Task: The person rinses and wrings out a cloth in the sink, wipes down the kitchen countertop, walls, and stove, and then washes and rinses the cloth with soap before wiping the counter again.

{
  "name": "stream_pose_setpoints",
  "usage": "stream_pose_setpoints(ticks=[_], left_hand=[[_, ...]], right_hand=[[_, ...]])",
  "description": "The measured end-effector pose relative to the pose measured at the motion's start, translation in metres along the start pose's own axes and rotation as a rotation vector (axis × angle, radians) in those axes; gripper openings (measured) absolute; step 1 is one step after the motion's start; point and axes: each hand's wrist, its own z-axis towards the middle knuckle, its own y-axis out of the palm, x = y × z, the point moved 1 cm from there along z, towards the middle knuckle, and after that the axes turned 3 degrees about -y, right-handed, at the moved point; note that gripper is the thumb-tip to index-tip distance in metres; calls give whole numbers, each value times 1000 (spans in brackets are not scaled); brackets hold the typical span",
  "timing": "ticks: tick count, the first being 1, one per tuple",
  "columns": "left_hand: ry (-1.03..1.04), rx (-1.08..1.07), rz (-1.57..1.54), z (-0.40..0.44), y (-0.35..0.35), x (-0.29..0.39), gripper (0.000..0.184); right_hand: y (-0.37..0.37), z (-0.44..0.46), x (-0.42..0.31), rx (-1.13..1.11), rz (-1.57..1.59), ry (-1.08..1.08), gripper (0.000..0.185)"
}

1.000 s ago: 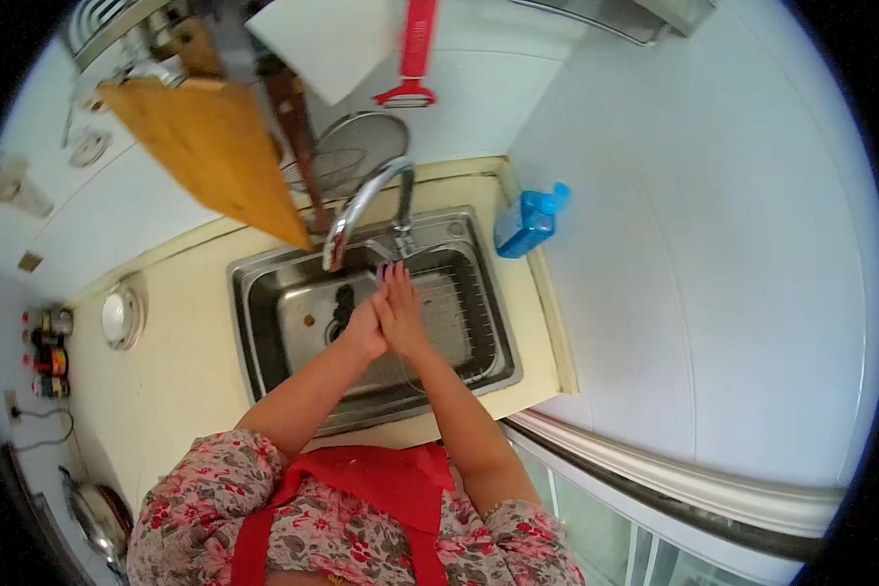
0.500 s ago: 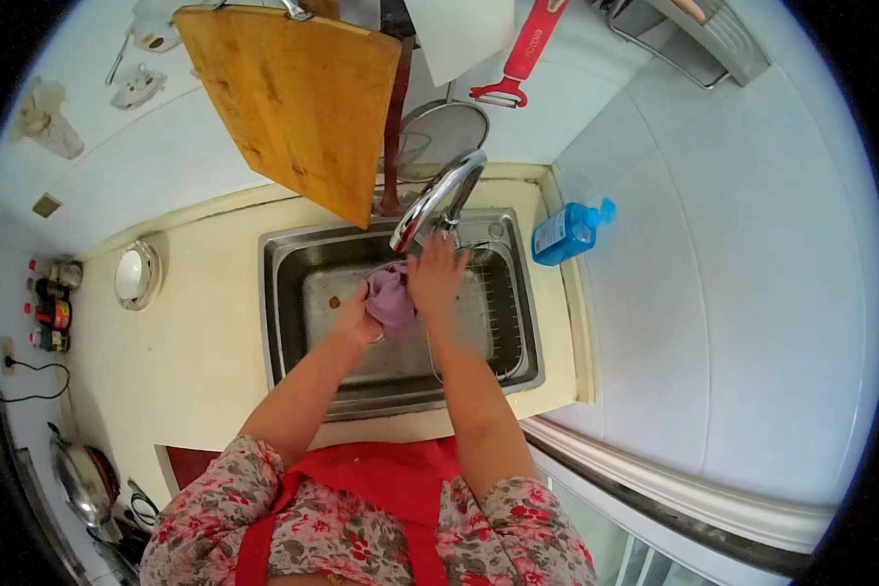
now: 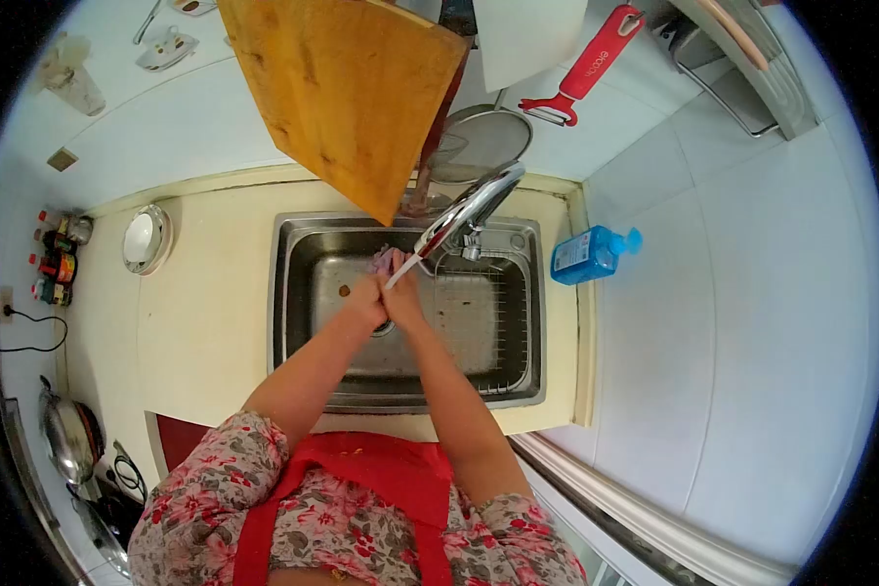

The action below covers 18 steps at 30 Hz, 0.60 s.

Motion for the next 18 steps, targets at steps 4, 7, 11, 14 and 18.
stream_pose_setpoints(ticks=[4, 7, 11, 14, 18], left_hand=[[77, 45, -51, -53, 32, 4, 20], [131, 190, 12, -62, 20, 19, 26], [-27, 50, -35, -34, -22, -12, 30], [18, 31, -49, -36, -30, -5, 30], [-6, 41, -139, -42, -23, -13, 27]], right_hand=[[11, 6, -27, -75, 998, 760, 58], [30, -15, -49, -446, 430, 765, 59], [59, -18, -4, -140, 409, 323, 61], [56, -22, -15, -185, 550, 546, 59], [71, -46, -33, -260, 458, 449, 58]])
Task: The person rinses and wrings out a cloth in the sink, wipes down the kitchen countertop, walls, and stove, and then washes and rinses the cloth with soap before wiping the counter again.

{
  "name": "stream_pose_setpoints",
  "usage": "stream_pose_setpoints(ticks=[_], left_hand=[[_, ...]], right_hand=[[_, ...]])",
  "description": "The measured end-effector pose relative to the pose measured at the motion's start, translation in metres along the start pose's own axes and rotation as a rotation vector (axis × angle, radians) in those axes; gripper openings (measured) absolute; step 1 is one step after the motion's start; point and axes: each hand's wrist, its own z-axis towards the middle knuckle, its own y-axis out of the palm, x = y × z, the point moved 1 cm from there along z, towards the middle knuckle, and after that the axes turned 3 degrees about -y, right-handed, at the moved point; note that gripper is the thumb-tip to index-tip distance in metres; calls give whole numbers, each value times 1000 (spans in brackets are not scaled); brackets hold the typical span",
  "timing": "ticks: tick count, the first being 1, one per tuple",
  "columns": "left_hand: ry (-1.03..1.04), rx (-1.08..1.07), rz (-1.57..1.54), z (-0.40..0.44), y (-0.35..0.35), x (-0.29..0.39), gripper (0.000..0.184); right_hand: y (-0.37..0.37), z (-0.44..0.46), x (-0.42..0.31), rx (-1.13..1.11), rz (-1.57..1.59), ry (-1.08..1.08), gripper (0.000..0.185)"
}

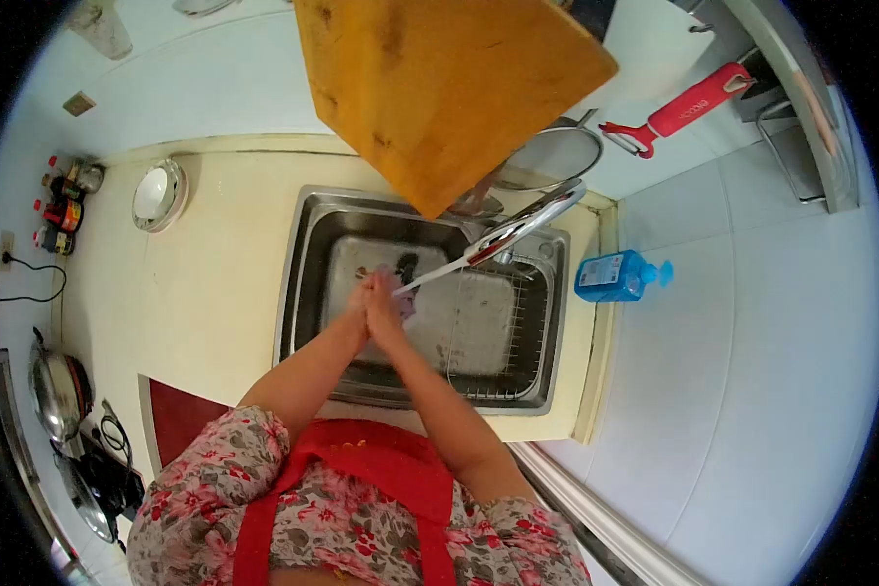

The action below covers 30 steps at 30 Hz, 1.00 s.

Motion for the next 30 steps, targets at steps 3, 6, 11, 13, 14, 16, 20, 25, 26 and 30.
stream_pose_setpoints(ticks=[3, 6, 11, 13, 14, 16, 20, 25, 26, 30], left_hand=[[-3, 24, -31, -17, 8, 3, 26], [-48, 90, 55, -11, 7, 6, 30], [42, 216, 6, 25, -30, 25, 34], [-2, 195, 15, 18, -29, 28, 33], [-35, 182, 11, 16, -31, 26, 33], [-23, 206, 98, 18, -35, 20, 33], [62, 336, 463, 15, -54, 23, 33], [-44, 317, 235, 2, -18, 16, 38], [-42, 280, 84, -3, -10, 13, 39], [134, 363, 138, 29, -36, 34, 42]], right_hand=[[-40, 21, -18, 39, 594, 482, 57], [-25, 8, -21, 66, 600, 494, 53], [-6, -32, 6, 145, 116, 128, 41], [-22, -40, -39, 70, -38, 27, 27], [-22, -44, -51, 73, -41, 32, 27], [-14, -49, -64, 41, -109, -83, 25], [-9, -24, -67, 71, -275, 10, 27], [-26, 27, 12, 38, -85, 312, 37], [-16, 32, 37, 37, -83, 315, 37], [11, 10, 42, -51, 389, 279, 49]])
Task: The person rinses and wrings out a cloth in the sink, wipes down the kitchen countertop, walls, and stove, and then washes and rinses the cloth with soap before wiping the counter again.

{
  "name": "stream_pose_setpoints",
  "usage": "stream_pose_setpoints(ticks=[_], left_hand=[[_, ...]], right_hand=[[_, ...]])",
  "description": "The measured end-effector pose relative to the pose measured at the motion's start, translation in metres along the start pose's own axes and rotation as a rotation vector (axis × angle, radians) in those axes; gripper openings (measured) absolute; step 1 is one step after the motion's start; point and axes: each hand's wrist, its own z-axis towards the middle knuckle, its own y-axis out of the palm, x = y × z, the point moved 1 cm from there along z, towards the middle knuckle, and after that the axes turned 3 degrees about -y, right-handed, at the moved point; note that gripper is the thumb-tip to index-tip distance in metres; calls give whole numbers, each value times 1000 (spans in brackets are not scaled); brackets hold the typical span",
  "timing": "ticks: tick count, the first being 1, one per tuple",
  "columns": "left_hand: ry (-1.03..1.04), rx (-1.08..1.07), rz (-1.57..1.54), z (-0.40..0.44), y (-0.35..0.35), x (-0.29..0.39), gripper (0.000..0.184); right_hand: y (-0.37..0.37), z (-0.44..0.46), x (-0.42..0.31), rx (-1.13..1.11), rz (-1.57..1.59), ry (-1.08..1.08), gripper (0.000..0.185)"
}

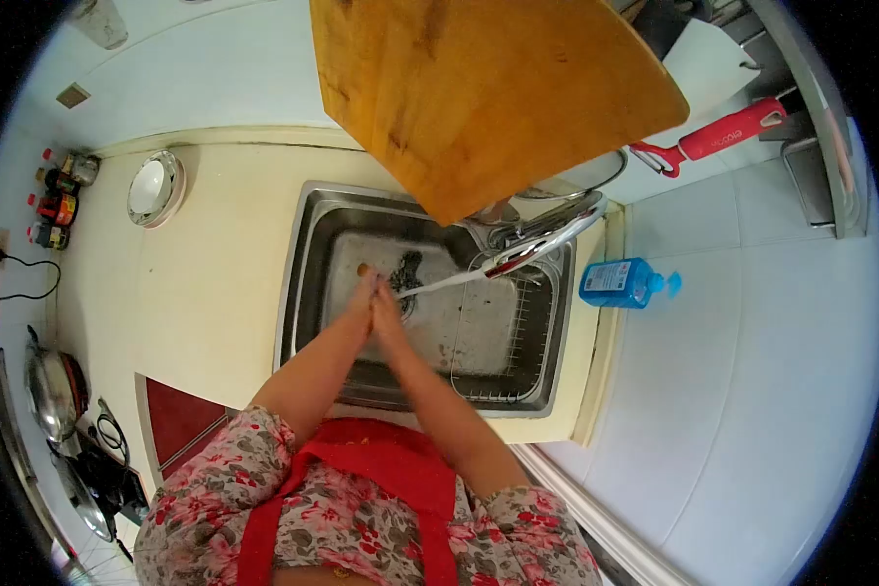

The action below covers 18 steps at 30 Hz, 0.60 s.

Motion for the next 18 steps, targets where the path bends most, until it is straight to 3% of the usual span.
stream_pose_setpoints(ticks=[4, 7, 8, 10, 11, 13, 15, 18], left_hand=[[-238, -127, -164, 14, -15, -10, 46], [-264, -227, -148, -17, 13, -30, 44], [-248, -302, -111, -26, 21, -29, 41], [-184, -239, -48, -5, 5, -20, 39], [-114, -178, 3, 9, -1, -17, 36], [-142, -227, -47, 20, 0, -20, 37], [-204, -309, -142, 28, -5, -29, 38], [-265, -376, -220, 15, -6, -33, 39]], right_hand=[[6, -23, -10, -154, -195, -251, 60], [-14, 10, -30, -31, 278, -51, 60], [-17, 9, -44, 53, 272, 26, 57], [-12, -7, -48, 144, 267, 103, 55], [2, -28, -36, 80, -10, -109, 56], [12, -35, -30, 12, -291, -319, 57], [13, -28, -26, -53, -612, -369, 55], [-22, 22, -6, 88, -589, -373, 56]])
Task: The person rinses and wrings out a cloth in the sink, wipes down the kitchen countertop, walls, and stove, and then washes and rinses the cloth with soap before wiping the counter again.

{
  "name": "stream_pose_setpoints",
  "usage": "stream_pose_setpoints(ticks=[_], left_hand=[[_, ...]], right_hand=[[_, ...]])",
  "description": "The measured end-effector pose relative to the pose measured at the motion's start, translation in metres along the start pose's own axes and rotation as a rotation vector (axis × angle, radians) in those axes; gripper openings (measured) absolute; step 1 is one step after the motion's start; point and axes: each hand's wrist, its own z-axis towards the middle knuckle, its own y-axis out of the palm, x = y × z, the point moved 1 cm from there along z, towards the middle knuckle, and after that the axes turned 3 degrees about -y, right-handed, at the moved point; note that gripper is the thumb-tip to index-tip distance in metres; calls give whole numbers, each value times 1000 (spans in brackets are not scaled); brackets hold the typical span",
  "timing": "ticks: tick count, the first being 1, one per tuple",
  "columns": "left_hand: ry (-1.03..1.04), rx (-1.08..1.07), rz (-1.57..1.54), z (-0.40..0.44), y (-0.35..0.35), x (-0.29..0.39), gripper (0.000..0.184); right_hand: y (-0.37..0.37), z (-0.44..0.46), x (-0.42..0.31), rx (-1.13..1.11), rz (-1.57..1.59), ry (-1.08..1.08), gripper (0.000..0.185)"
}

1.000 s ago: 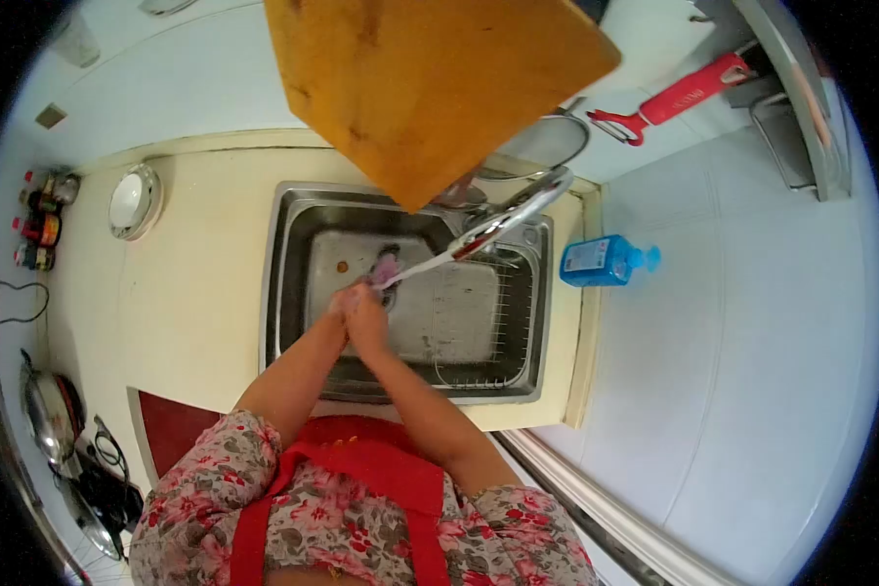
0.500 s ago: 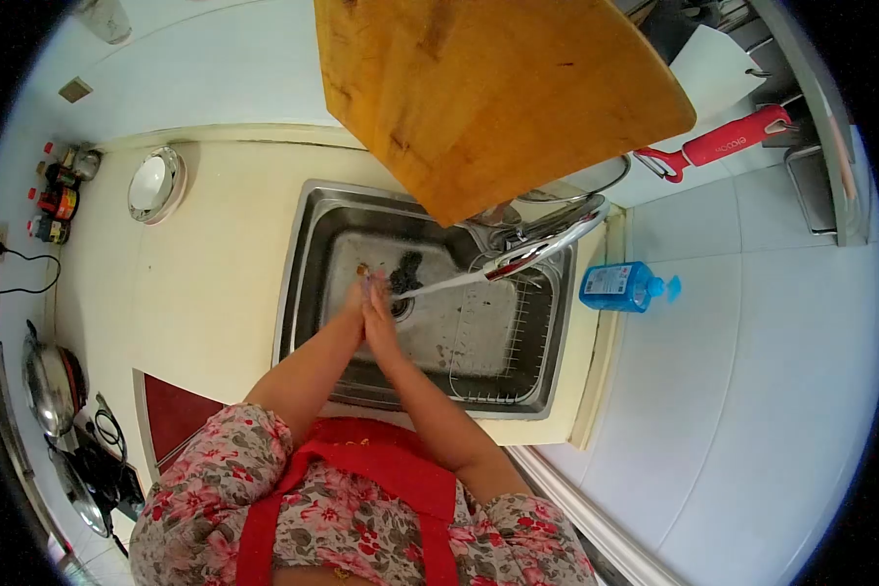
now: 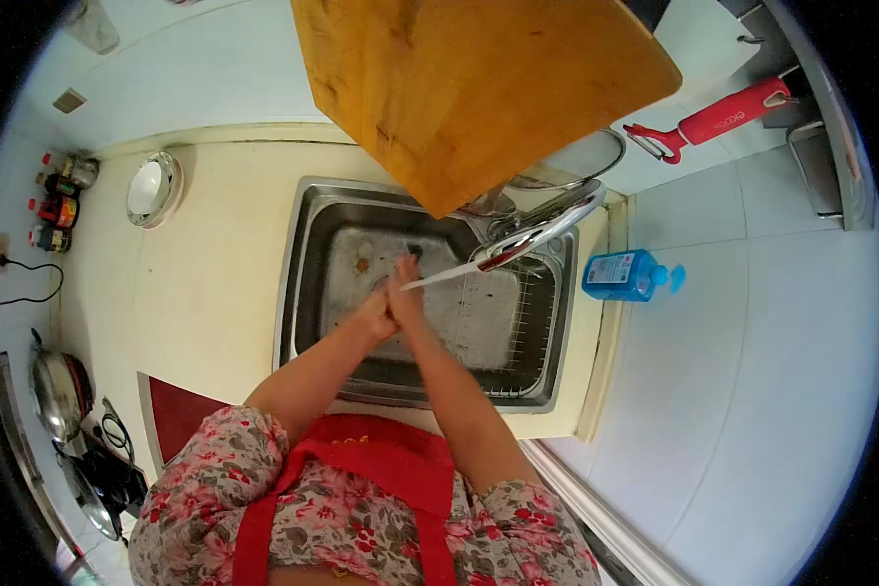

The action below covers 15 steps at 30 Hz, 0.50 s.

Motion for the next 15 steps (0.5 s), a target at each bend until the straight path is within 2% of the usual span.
stream_pose_setpoints(ticks=[1, 2, 4, 6, 8, 9, 10, 11, 12, 13, 15], left_hand=[[21, 72, 24, -16, 24, -6, 35], [42, 141, 46, -25, 39, -9, 33], [68, 151, -16, -27, 36, -2, 37], [101, 155, -83, -25, 32, 11, 41], [175, 338, 158, -22, 16, 16, 44], [171, 342, 153, -20, 8, 18, 44], [8, 326, -28, -15, 1, 19, 41], [-153, 304, -206, -10, -4, 19, 39], [-152, 304, -209, -4, -5, 14, 39], [-117, 275, -114, -2, -8, 8, 38], [-25, 249, 121, -9, 1, 1, 35]], right_hand=[[-9, 4, -9, 1, 5, 3, 56], [-21, 7, -25, 5, 391, 312, 55], [-17, 0, -22, 7, 774, 619, 56], [12, -21, 17, -144, 384, -40, 37], [-7, -47, -41, -100, 284, -69, 41], [-15, -56, -66, -52, 186, -98, 48], [-13, -58, -67, -55, 185, -94, 48], [-12, -59, -68, 64, 133, -123, 38], [-14, -59, -74, 182, 81, -150, 28], [-17, -58, -78, 181, 83, -151, 28], [-26, -50, -83, 121, -19, 29, 16]])
